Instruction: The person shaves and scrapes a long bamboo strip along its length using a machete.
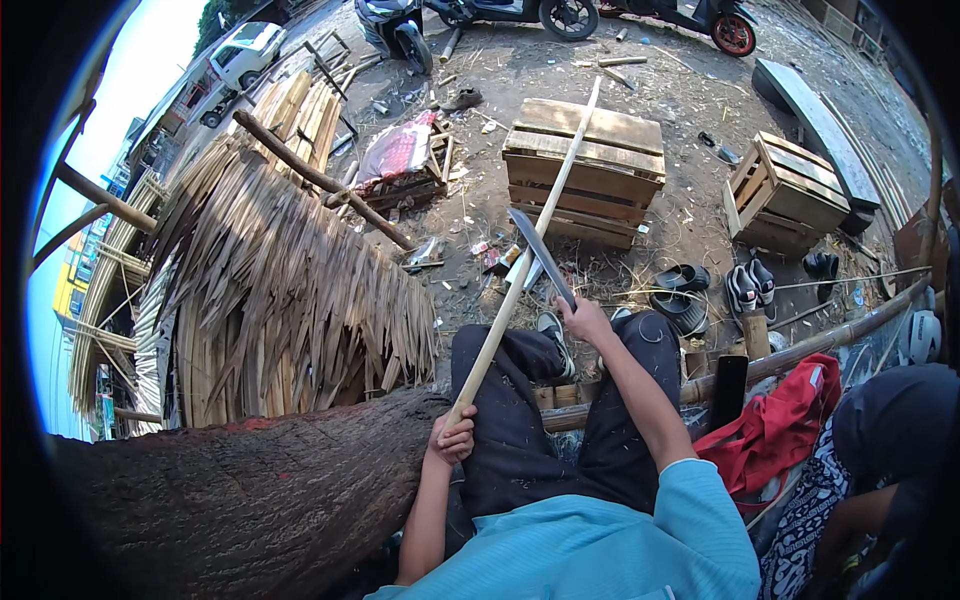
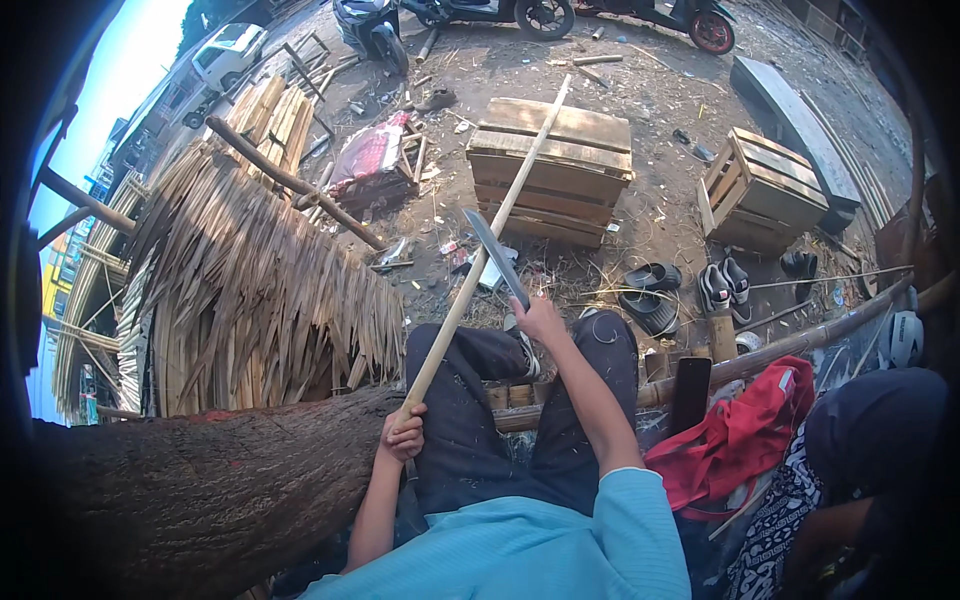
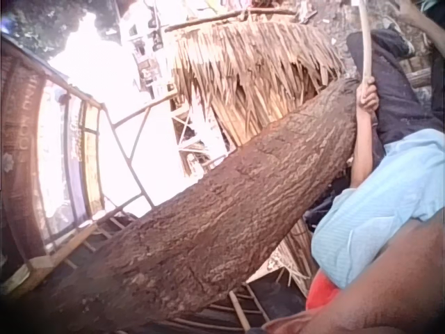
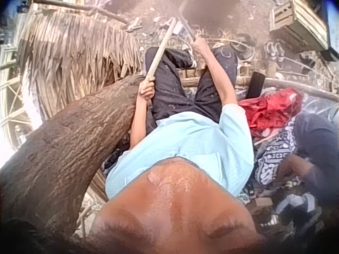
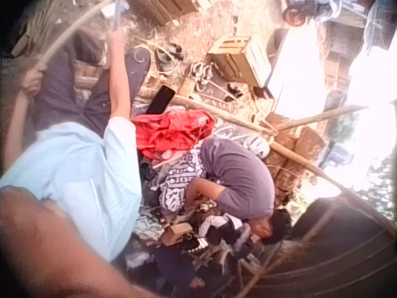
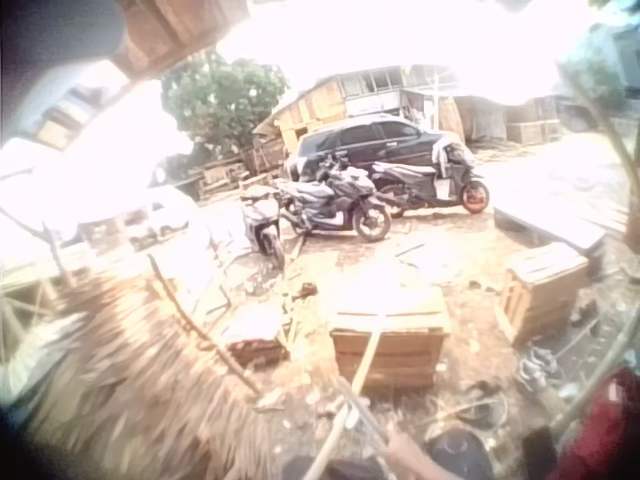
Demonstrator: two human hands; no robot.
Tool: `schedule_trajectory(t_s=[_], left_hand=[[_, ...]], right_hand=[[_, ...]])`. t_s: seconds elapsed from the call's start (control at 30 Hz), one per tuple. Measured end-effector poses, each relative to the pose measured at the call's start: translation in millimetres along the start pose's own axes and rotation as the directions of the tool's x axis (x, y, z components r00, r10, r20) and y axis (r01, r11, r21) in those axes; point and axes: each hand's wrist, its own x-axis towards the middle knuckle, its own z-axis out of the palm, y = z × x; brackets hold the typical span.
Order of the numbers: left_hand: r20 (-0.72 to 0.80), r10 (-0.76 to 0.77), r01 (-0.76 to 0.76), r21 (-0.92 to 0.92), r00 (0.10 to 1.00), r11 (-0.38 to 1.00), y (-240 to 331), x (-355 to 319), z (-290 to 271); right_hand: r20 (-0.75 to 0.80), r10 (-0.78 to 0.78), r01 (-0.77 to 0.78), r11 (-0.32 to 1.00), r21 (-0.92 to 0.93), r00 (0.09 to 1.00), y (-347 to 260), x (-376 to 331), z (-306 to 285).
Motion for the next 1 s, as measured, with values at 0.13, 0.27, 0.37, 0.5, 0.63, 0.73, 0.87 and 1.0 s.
schedule_trajectory(t_s=[0.13, 0.27, 0.37, 0.5, 0.63, 0.73, 0.87, 1.0], left_hand=[[-0.113, 0.006, 0.021, 0.232, 0.994, 0.973, -4.5, 4.4, 9.7], [-0.094, 0.005, 0.011, 0.168, 0.996, 0.986, -1.4, -3.4, 4.8], [-0.131, 0.019, 0.010, 0.216, 0.991, 0.976, -4.1, -2.1, 9.8], [-0.152, 0.032, -0.002, 0.191, 0.988, 0.982, -4.0, -3.7, 5.5], [-0.100, 0.019, -0.011, 0.076, 0.995, 0.997, 0.6, -3.1, 3.3], [-0.113, 0.015, -0.001, 0.126, 0.993, 0.992, -2.6, 0.3, 7.2], [-0.376, 0.117, 0.118, 0.546, 0.919, 0.829, -15.8, 13.3, 26.0], [-0.228, 0.040, 0.022, 0.263, 0.973, 0.964, -8.2, 4.2, 16.2]], right_hand=[[0.146, 0.274, -0.304, 0.918, 0.255, 0.950, 8.2, 7.3, -31.1], [0.205, 0.086, -0.130, 0.968, 0.214, 0.975, -12.1, -18.3, -21.4], [0.341, -0.320, 0.332, 0.943, 0.026, 0.884, -33.3, -43.2, -11.1], [0.490, -0.592, 0.697, 0.716, -0.045, 0.640, -46.9, -63.3, 5.4], [0.400, -0.515, 0.590, 0.802, -0.087, 0.759, -37.0, -56.9, 10.9], [0.167, -0.079, 0.081, 0.997, -0.007, 0.983, -29.8, -30.9, 2.0], [0.151, 0.165, -0.202, 0.941, 0.273, 0.975, -14.7, -15.3, -25.9], [0.279, -0.071, 0.061, 0.997, 0.044, 0.958, -23.1, -41.7, -16.5]])
